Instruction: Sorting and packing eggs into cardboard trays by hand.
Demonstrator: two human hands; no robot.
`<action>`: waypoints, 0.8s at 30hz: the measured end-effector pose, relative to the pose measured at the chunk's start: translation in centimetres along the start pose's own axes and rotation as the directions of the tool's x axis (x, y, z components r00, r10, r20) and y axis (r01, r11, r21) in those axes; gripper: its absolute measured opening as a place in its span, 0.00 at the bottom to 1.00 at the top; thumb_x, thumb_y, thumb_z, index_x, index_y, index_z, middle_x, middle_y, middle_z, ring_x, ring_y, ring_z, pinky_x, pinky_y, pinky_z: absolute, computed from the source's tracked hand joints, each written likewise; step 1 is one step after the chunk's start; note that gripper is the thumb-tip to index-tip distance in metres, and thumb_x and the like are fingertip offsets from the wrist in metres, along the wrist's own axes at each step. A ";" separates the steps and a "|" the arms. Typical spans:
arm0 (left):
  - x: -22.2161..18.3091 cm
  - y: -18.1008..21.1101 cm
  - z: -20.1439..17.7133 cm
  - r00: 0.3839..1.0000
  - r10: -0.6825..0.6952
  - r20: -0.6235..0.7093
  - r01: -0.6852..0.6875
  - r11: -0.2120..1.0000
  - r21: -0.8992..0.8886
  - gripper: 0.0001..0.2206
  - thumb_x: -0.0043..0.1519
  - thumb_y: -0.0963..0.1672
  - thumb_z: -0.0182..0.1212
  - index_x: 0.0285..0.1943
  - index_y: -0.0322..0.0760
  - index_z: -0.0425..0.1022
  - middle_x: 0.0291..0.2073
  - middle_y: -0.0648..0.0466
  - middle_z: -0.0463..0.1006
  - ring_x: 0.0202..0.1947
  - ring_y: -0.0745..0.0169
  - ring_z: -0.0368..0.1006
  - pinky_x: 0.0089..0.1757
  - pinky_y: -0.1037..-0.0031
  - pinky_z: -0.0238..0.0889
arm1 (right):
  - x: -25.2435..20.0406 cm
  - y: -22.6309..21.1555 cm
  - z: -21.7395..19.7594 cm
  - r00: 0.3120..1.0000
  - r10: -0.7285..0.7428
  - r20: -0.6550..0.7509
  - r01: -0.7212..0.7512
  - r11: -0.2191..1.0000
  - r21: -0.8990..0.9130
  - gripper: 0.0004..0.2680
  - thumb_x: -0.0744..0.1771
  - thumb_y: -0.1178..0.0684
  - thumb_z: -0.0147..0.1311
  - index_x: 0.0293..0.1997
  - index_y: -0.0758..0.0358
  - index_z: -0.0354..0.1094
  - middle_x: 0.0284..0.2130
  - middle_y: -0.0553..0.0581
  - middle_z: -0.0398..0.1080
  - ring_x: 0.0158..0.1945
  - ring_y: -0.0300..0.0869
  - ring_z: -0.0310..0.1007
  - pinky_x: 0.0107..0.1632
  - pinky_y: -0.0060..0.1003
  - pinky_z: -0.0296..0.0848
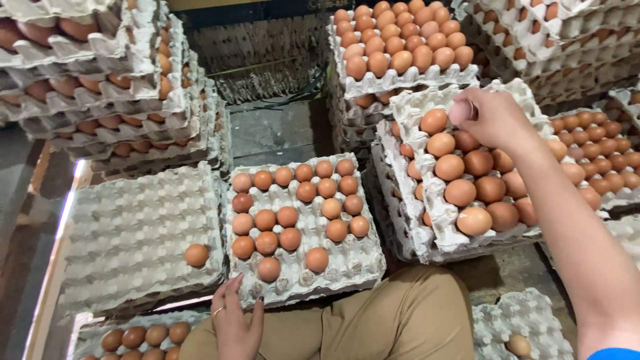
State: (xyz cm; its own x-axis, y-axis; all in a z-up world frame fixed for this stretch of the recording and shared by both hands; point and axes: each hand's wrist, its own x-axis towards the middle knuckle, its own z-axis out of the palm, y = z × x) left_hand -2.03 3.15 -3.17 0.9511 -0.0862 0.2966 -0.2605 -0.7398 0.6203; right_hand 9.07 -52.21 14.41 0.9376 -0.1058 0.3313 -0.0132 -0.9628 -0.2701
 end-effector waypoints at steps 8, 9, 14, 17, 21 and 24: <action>1.0 1.0 0.7 1.000 -0.017 -0.015 0.019 0.989 0.144 0.30 0.49 0.44 0.64 0.64 0.44 0.65 0.56 0.47 0.67 0.52 0.44 0.62 0.52 0.58 0.57 | 0.6 0.4 0.1 0.977 0.206 0.054 -0.206 0.979 -0.006 0.14 0.60 0.59 0.63 0.51 0.60 0.76 0.27 0.63 0.74 0.20 0.47 0.67 0.27 0.42 0.70; 1.1 0.8 1.1 0.997 -0.072 -0.014 0.074 0.983 0.169 0.31 0.48 0.44 0.65 0.64 0.47 0.65 0.57 0.48 0.66 0.52 0.42 0.62 0.52 0.57 0.59 | 0.6 0.1 0.1 0.962 0.265 0.058 -0.263 0.964 -0.040 0.12 0.62 0.56 0.64 0.50 0.57 0.77 0.22 0.62 0.73 0.18 0.46 0.64 0.25 0.41 0.70; 2.8 2.9 1.3 0.986 -0.153 0.071 0.143 0.981 0.135 0.28 0.51 0.48 0.63 0.64 0.52 0.66 0.58 0.52 0.64 0.53 0.50 0.62 0.50 0.57 0.52 | 0.7 0.7 0.2 0.970 0.235 0.060 -0.234 0.972 -0.026 0.13 0.62 0.55 0.66 0.50 0.59 0.77 0.25 0.62 0.74 0.20 0.45 0.65 0.28 0.41 0.70; 3.2 3.1 2.2 0.990 -0.135 0.047 0.130 0.987 0.094 0.28 0.51 0.50 0.64 0.62 0.50 0.68 0.57 0.54 0.65 0.52 0.58 0.63 0.48 0.63 0.47 | 1.0 1.7 0.5 0.973 0.215 0.078 -0.208 0.974 -0.087 0.13 0.63 0.54 0.65 0.51 0.58 0.77 0.26 0.62 0.75 0.21 0.47 0.66 0.29 0.42 0.70; 2.6 2.4 3.0 0.992 -0.123 0.005 0.122 0.989 0.084 0.30 0.48 0.51 0.68 0.62 0.52 0.68 0.58 0.53 0.63 0.57 0.59 0.59 0.49 0.62 0.44 | 0.0 0.0 1.1 0.999 0.005 -0.051 -0.027 0.897 -0.440 0.13 0.68 0.50 0.56 0.55 0.63 0.75 0.46 0.68 0.75 0.41 0.62 0.74 0.41 0.51 0.73; 2.9 3.2 2.5 0.995 -0.097 -0.035 0.098 0.995 0.033 0.25 0.49 0.50 0.67 0.58 0.51 0.71 0.55 0.57 0.66 0.54 0.62 0.62 0.48 0.62 0.45 | -3.6 -10.9 -0.8 0.926 -0.252 -0.281 0.141 0.922 -0.360 0.12 0.66 0.62 0.59 0.56 0.67 0.73 0.54 0.65 0.71 0.46 0.57 0.70 0.42 0.47 0.72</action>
State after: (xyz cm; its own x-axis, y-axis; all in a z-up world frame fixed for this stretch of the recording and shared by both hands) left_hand 0.33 -1.10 -2.16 0.9656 0.0094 0.2600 -0.1601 -0.7663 0.6222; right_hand 5.59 -41.49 16.90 0.7743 0.0744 0.6284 -0.0047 -0.9924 0.1232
